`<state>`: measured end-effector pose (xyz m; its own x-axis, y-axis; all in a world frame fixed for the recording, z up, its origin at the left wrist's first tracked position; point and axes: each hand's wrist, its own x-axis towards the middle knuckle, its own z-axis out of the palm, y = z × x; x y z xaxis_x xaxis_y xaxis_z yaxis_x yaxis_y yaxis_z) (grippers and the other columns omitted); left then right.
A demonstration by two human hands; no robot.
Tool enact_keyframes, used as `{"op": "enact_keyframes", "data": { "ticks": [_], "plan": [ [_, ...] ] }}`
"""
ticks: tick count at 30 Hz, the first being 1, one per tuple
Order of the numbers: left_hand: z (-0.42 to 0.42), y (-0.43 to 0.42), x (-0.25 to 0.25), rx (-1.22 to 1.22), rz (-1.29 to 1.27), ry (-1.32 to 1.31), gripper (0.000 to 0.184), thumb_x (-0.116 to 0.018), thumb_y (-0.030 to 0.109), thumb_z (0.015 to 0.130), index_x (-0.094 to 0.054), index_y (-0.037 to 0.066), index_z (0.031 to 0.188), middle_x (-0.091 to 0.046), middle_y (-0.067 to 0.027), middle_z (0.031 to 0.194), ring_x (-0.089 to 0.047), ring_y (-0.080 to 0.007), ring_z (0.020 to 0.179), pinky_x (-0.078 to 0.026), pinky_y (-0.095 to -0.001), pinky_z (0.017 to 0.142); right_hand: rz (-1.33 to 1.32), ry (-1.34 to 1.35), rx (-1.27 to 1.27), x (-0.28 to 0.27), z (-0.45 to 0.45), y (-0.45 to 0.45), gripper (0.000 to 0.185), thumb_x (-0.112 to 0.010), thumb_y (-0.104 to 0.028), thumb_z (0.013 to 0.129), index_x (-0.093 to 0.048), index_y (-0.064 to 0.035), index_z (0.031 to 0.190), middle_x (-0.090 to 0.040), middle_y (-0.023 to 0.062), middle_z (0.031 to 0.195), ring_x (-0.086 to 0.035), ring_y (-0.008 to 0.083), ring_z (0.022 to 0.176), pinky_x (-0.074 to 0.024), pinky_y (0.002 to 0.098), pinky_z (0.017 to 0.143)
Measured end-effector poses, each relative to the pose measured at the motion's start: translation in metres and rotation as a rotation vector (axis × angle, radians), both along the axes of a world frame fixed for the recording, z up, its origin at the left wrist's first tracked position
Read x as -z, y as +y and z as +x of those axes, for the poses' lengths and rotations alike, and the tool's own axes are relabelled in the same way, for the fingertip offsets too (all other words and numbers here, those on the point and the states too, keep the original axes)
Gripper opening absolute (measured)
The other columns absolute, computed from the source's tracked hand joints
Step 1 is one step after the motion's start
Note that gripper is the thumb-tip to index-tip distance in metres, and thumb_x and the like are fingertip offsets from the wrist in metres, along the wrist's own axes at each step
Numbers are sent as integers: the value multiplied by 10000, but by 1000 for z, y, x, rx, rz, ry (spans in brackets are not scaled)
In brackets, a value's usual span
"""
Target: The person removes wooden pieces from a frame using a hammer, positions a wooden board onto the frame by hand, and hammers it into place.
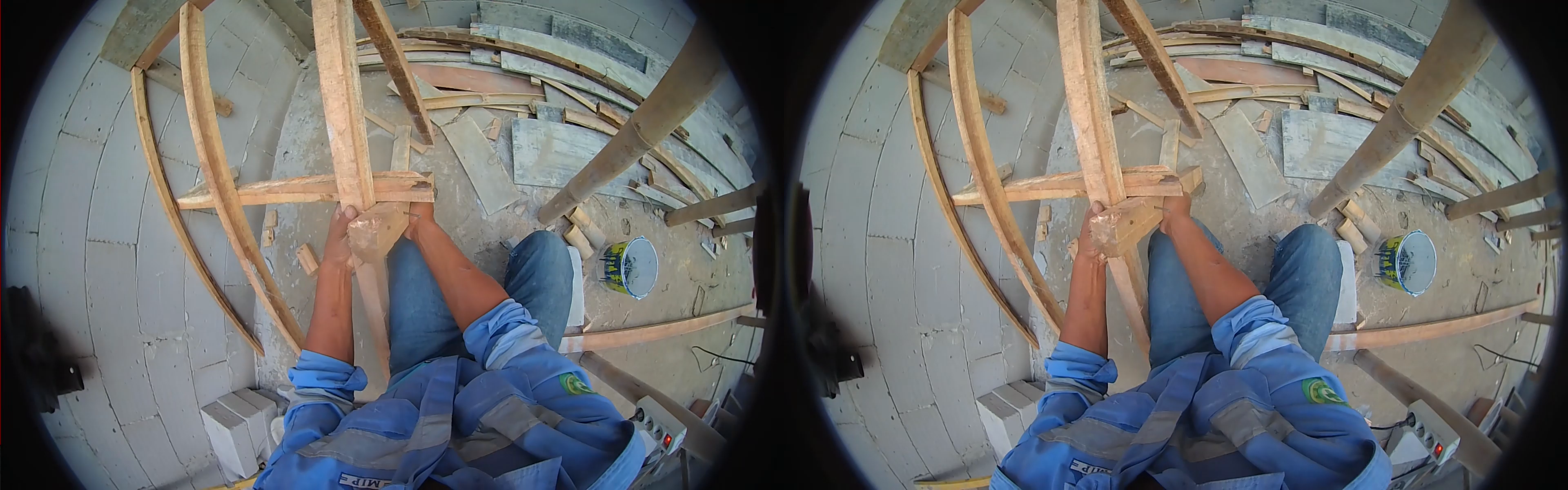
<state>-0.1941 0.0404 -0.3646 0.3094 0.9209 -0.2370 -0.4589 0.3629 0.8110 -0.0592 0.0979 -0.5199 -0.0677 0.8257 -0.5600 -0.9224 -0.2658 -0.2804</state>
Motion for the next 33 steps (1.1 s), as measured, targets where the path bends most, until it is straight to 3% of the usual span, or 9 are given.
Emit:
{"op": "enact_keyframes", "data": {
  "ticks": [5, 8, 11, 22, 25, 33],
  "plan": [
    [0, -3, 2, -64, -4, -4, 851, -800, 458, 839, -415, 11, 1452, -608, -147, 1298, -641, -253, 1155, -558, -385, 972, 31, 32, -28, -27, 10, -4, 475, -441, -440, 1022, -589, -101, 1320, -654, 140, 1291, -668, 319, 1111, -559, 476, 948],
    [-3, 1, 10, -51, -12, -68, 849, -729, 582, 850, -489, -6, 1415, -633, -201, 1289, -654, -298, 1153, -563, -436, 968, 60, 4, -11, -14, 8, -1, 461, -441, -409, 1031, -575, -89, 1335, -650, 152, 1295, -667, 325, 1116, -562, 480, 951],
    [-1, 2, 9, -45, -53, -113, 921, -768, 594, 805, -469, -6, 1436, -617, -199, 1319, -642, -302, 1176, -553, -434, 996, 113, 22, -18, -21, 11, -4, 403, -474, -364, 1043, -559, -125, 1356, -654, 94, 1293, -671, 274, 1120, -569, 430, 921],
    [5, 4, -4, 12, -43, -108, 956, -807, 549, 768, -452, -35, 1437, -622, -217, 1301, -649, -295, 1167, -536, -410, 1034, 191, 58, -85, -26, 16, -4, 410, -457, -397, 1040, -548, -133, 1340, -637, 90, 1297, -651, 277, 1147, -558, 445, 960],
    [3, 5, -8, 73, -21, -131, 914, -798, 539, 782, -476, -40, 1413, -635, -208, 1274, -659, -287, 1144, -545, -398, 1015, 232, 96, -115, -27, 21, -7, 434, -451, -409, 1041, -543, -119, 1351, -635, 105, 1304, -648, 287, 1154, -556, 450, 970],
    [9, 8, 0, -53, 64, -115, 843, -764, 538, 816, -520, -58, 1361, -651, -195, 1219, -671, -254, 1078, -555, -368, 945, 311, 177, -227, -54, 21, -13, 556, -388, -485, 1043, -514, -88, 1412, -605, 150, 1365, -618, 331, 1207, -538, 482, 1008]
  ]
}}
